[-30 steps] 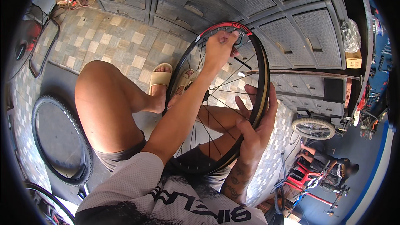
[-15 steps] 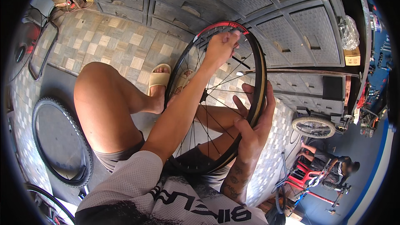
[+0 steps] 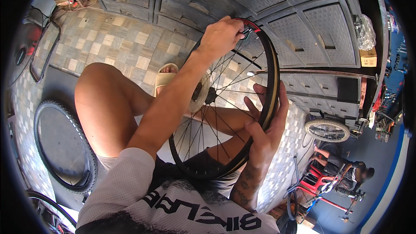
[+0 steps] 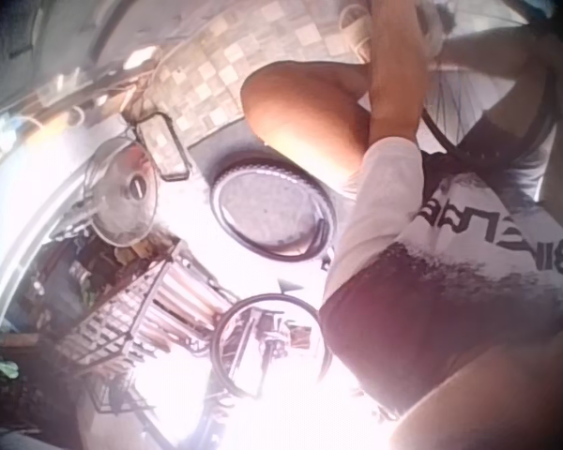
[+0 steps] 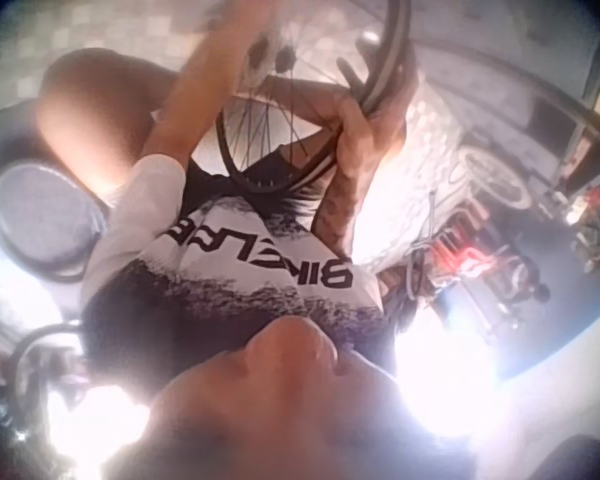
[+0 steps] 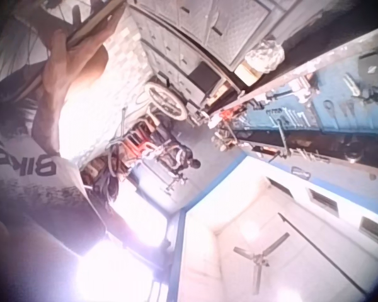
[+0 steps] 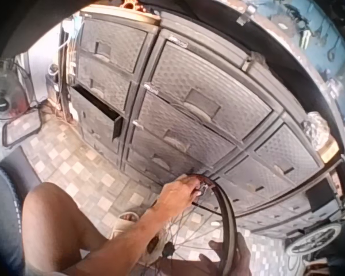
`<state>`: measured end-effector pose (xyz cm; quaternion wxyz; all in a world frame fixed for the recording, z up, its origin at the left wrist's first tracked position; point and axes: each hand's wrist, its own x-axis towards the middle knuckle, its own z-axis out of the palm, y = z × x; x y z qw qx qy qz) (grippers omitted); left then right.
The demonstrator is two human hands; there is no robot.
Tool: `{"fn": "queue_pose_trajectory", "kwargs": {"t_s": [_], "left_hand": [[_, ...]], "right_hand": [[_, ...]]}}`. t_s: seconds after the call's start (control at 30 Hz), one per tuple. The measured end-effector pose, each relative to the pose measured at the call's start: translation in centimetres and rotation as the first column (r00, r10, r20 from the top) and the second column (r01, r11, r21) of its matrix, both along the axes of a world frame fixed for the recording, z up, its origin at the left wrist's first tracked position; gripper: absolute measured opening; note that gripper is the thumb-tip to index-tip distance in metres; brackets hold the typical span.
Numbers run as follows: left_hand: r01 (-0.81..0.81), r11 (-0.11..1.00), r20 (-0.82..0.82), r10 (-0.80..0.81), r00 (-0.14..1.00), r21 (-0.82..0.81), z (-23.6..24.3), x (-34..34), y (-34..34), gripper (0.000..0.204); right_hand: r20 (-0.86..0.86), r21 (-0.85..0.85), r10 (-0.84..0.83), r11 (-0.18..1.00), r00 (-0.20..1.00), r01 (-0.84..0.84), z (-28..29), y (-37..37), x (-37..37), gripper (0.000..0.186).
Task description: The person sits on the floor and uses a spoke wrench to adjust the tension of the spokes on a bicycle wheel. They rotate the wheel and tighten individual spoke nipples one at a time.
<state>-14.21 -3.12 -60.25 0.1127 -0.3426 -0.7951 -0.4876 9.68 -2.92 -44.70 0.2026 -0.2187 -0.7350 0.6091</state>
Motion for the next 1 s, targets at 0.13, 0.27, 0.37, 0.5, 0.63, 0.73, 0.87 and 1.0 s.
{"fn": "queue_pose_trajectory", "kwargs": {"t_s": [0.13, 0.27, 0.37, 0.5, 0.63, 0.73, 0.87, 1.0], "left_hand": [[-0.081, 0.995, -0.239, 0.095, 0.966, 0.065, 0.0, -1.7, -0.4, 0.021], [-0.204, 0.978, 0.304, 0.18, 0.935, 0.049, 1.4, -1.1, -2.5, 0.026], [-0.134, 0.924, 0.427, -0.035, 0.903, 0.358, 3.2, 2.7, -3.4, 0.029], [0.07, 0.869, 0.53, -0.361, 0.768, 0.49, 4.7, 7.0, -3.4, 0.029], [0.185, 0.89, 0.579, -0.416, 0.701, 0.416, 5.0, 7.0, -2.8, 0.026], [0.148, 0.723, 0.597, -0.653, 0.466, 0.674, 4.7, 6.9, -2.1, 0.024], [0.12, 0.633, 0.532, -0.726, 0.435, 0.765, 3.7, 7.1, -1.5, 0.019], [-0.007, 0.502, 0.482, -0.826, 0.292, 0.865, 2.6, 7.3, -1.1, 0.015]], "right_hand": [[-0.007, -0.005, 0.002, 1.0, 1.0, -0.002, 0.0, 0.0, 0.1, 0.098], [0.0, 0.0, -0.004, 1.0, 1.0, 0.004, 0.0, 0.0, -0.1, 0.098], [-0.01, -0.002, -0.004, 1.0, 1.0, 0.004, -0.2, 0.0, -0.2, 0.097], [-0.022, 0.007, 0.003, 1.0, 1.0, -0.003, -0.3, 0.0, -0.1, 0.097], [-0.015, 0.008, 0.014, 1.0, 1.0, -0.014, -0.3, 0.1, 0.1, 0.096], [-0.016, 0.003, 0.009, 1.0, 1.0, -0.009, -0.2, 0.0, 0.0, 0.096], [-0.015, 0.002, -0.007, 1.0, 1.0, 0.007, -0.2, 0.0, -0.1, 0.097], [-0.015, 0.007, -0.001, 1.0, 1.0, 0.002, -0.3, 0.1, -0.1, 0.097]]}}
